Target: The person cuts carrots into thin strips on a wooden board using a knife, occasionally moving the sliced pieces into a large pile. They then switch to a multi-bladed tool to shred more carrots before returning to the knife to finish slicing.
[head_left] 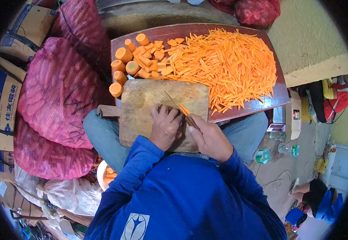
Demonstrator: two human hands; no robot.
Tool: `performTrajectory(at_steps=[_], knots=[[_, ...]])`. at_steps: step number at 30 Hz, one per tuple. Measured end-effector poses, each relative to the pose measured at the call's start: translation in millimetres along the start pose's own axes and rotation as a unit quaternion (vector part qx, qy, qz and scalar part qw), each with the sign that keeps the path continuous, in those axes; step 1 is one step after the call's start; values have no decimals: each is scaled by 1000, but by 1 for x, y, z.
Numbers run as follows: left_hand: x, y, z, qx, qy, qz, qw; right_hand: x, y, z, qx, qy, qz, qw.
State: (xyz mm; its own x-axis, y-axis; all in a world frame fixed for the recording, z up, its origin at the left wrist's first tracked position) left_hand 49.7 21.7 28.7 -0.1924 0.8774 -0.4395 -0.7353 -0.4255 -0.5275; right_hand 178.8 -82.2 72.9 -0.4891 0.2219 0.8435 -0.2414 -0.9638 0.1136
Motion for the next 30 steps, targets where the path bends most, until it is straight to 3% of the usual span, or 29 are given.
performTrajectory(at_steps=[7, 10, 13, 15, 18, 21, 22, 26, 27, 28, 30], knots=[[0, 0, 2, -17, -15, 6, 1000, 3, 18, 6, 5, -37, -9, 999], [0, 2, -1, -10, -7, 3, 1000, -1, 5, -1, -13, 11, -25, 1000], [-2, -3, 4, -20, -2, 5, 1000, 6, -7, 2, -8, 15, 42, 999], [0, -2, 5, -25, -5, 22, 999, 7, -3, 13, -30, -51, 20, 998], [11, 2, 5, -101, 41, 88, 990, 7, 9, 27, -62, -60, 41, 995], [24, 1, 15, -190, 123, 204, 953, 2, 25, 34, -4, -54, -3, 999], [24, 0, 17, -190, 122, 201, 953, 0, 28, 32, 38, -58, -32, 997], [31, 0, 20, -216, 163, 246, 931, -29, 22, 36, 36, -26, -27, 999], [32, 0, 20, -207, 160, 247, 933, -31, 13, 42, -5, -29, 18, 999], [34, -1, 22, -207, 158, 246, 934, -38, 4, 43, -6, -31, 20, 999], [38, -11, 20, -152, 137, 218, 954, -42, -14, 57, -96, 16, 33, 995]])
Point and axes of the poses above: each hand's wrist, its own y-axis away from the middle knuckle, its own z-axis out of the back of the hand, x = y × z, the point moved 5 cm from there along -y, towards the middle knuckle, and after that the axes turned 4 degrees about -x, right-handed, at the moved point
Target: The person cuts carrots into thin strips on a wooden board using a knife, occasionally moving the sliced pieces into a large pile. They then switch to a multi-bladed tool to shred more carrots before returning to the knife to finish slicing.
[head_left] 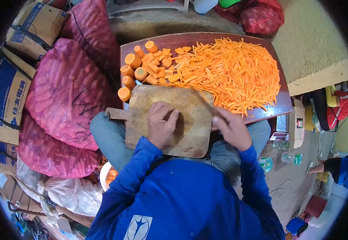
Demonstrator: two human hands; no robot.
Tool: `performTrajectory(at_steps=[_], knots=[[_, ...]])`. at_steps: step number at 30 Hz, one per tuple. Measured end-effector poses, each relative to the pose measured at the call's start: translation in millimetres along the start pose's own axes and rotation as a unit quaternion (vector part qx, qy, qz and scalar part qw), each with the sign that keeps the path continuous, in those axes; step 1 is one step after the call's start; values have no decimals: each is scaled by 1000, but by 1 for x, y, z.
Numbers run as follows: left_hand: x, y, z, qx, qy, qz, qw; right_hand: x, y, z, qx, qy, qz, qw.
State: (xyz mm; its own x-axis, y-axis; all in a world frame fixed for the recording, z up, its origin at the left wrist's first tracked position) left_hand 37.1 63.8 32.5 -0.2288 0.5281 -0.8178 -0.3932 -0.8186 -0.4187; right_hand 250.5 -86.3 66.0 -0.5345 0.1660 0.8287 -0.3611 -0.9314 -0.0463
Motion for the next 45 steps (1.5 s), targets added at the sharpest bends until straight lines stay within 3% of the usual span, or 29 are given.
performTrajectory(at_steps=[1, 4, 7, 9, 10, 13, 17, 19, 22, 29, 34, 36, 39, 41, 45], knots=[[1, -7, 0, 0, -1, -4, 1000, 6, -9, 6, -1, 2, -30, 1000], [10, -34, -2, 39, -47, -21, 998, 17, -15, 11, -54, -23, 11, 998], [19, -72, 0, -8, -99, -98, 990, 24, 1, 2, -13, -29, 26, 999], [24, -99, -2, 25, -234, -164, 958, 24, 10, -11, 48, -61, -1, 997], [30, -110, -2, 27, -233, -166, 958, 23, 13, -14, 45, -62, -3, 997], [47, -136, -16, 99, -386, -227, 889, 17, 17, -22, 71, -48, -19, 996], [61, -147, -34, 206, -392, -231, 866, 17, 17, -22, 75, -72, -33, 994], [69, -149, -40, 274, -435, -165, 842, 17, 18, -22, 85, -84, -46, 992], [68, -156, -42, 316, -442, -154, 825, 15, 18, -22, 80, -81, -46, 992], [58, -161, -35, 259, -372, -207, 867, 12, 20, -22, 66, -90, -49, 992], [24, -111, -22, 194, -189, -154, 950, 7, 25, -22, 17, -124, -25, 992], [-4, -65, -26, 241, -205, -155, 936, 9, 30, -18, 14, -144, -45, 988], [-26, -6, -35, 230, -221, -180, 930, 8, 37, -18, 15, -130, -19, 991], [-35, 11, -35, 175, -178, -194, 949, 15, 39, -16, 23, -124, -31, 992], [-32, 17, -29, 156, -149, -181, 959, 30, 42, -12, 65, -100, -53, 991]])
Point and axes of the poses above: each hand's wrist, its own y-axis away from the middle knuckle, its own z-axis out of the back of the hand, x = y × z, the point moved 5 cm from there along -y, towards the middle knuckle, and after that the axes turned 4 degrees about -x, right-handed, at the moved point
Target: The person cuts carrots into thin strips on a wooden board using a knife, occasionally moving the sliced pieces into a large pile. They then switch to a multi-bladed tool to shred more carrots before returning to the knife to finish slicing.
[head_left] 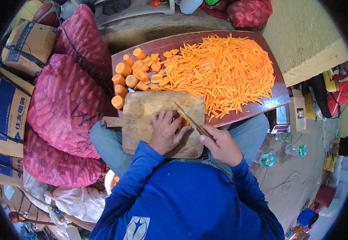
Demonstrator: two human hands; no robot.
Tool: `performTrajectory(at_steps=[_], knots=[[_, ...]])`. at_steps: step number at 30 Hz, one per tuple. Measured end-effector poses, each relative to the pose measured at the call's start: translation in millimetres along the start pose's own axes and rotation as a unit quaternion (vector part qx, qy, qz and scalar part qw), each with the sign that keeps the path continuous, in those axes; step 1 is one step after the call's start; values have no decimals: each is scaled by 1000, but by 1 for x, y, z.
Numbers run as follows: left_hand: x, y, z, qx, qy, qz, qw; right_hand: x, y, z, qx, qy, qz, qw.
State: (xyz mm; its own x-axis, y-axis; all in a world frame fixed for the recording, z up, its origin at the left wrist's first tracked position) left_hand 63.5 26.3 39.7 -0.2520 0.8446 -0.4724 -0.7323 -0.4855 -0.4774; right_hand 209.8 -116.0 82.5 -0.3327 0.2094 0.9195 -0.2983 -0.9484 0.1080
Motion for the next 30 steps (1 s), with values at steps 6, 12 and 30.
performTrajectory(at_steps=[6, 12, 30], knots=[[2, 9, -4, -21, 17, -45, 999, 9, 22, -10, 1, 7, -24, 1000], [-1, 10, -2, 16, 5, -51, 999, 12, 30, -14, 11, 47, -41, 998], [0, 13, -3, 17, 13, -48, 999, 2, -31, -31, 14, 75, 17, 997]])
Point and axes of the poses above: each hand's wrist, its own y-axis away from the middle knuckle, its own z-axis out of the back of the hand, x = y × z, the point moved 5 cm from there along -y, towards the middle knuckle, and after that the axes turned 4 degrees about -x, right-handed, at the moved point
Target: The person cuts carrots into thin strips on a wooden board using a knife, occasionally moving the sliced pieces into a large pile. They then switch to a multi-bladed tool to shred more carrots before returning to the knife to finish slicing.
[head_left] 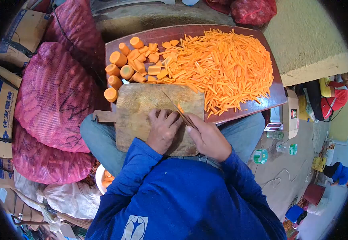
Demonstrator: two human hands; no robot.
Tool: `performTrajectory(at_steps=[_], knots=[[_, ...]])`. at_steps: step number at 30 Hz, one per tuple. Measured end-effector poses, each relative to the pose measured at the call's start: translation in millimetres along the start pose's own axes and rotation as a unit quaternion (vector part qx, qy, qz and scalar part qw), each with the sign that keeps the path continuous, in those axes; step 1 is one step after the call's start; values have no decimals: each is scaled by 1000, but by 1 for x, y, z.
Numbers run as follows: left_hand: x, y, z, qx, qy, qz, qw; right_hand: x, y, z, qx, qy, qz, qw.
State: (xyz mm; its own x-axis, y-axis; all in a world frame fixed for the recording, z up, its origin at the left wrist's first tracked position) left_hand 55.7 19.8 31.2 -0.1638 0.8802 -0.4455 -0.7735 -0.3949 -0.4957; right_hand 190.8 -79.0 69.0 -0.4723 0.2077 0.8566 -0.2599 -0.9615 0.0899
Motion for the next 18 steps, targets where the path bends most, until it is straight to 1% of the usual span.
performTrajectory(at_steps=[2, 4, 6, 8, 9, 11, 13, 14, 18], knots=[[2, 2, 0, -4, -11, 2, 1000, 2, -4, -1, 14, 11, 3, 1000], [3, 1, 1, -13, -12, -2, 1000, 11, 8, 9, 0, -38, 35, 999], [3, 3, 3, -23, -11, 2, 1000, 12, 27, 13, 17, -19, 15, 1000], [3, 2, 3, -4, -9, -12, 1000, 9, 30, 11, 26, 0, -3, 1000], [4, 3, 2, -3, -8, -12, 1000, 5, 28, 6, 13, -5, -6, 1000], [1, 2, 4, -33, -13, -19, 999, 1, 21, -3, -5, -8, -12, 1000], [2, 2, 3, -37, -12, -15, 999, 5, 3, -8, -2, -2, 30, 1000], [3, 3, 2, -38, -13, -8, 999, 6, 1, -6, 8, -14, 9, 1000], [5, 8, 1, -39, -28, 3, 999, 15, 22, 9, 16, -43, -9, 999]])
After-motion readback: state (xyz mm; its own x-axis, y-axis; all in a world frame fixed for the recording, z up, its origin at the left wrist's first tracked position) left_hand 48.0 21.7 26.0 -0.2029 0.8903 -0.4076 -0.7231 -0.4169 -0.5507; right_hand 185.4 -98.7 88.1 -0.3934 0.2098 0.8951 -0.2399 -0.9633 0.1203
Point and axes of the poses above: each hand's wrist, its own y-axis away from the middle knuckle, its own z-axis out of the back of the hand, x = y × z, the point moved 5 cm from there along -y, towards the middle knuckle, and after that the axes turned 4 degrees about -x, right-handed, at the moved point
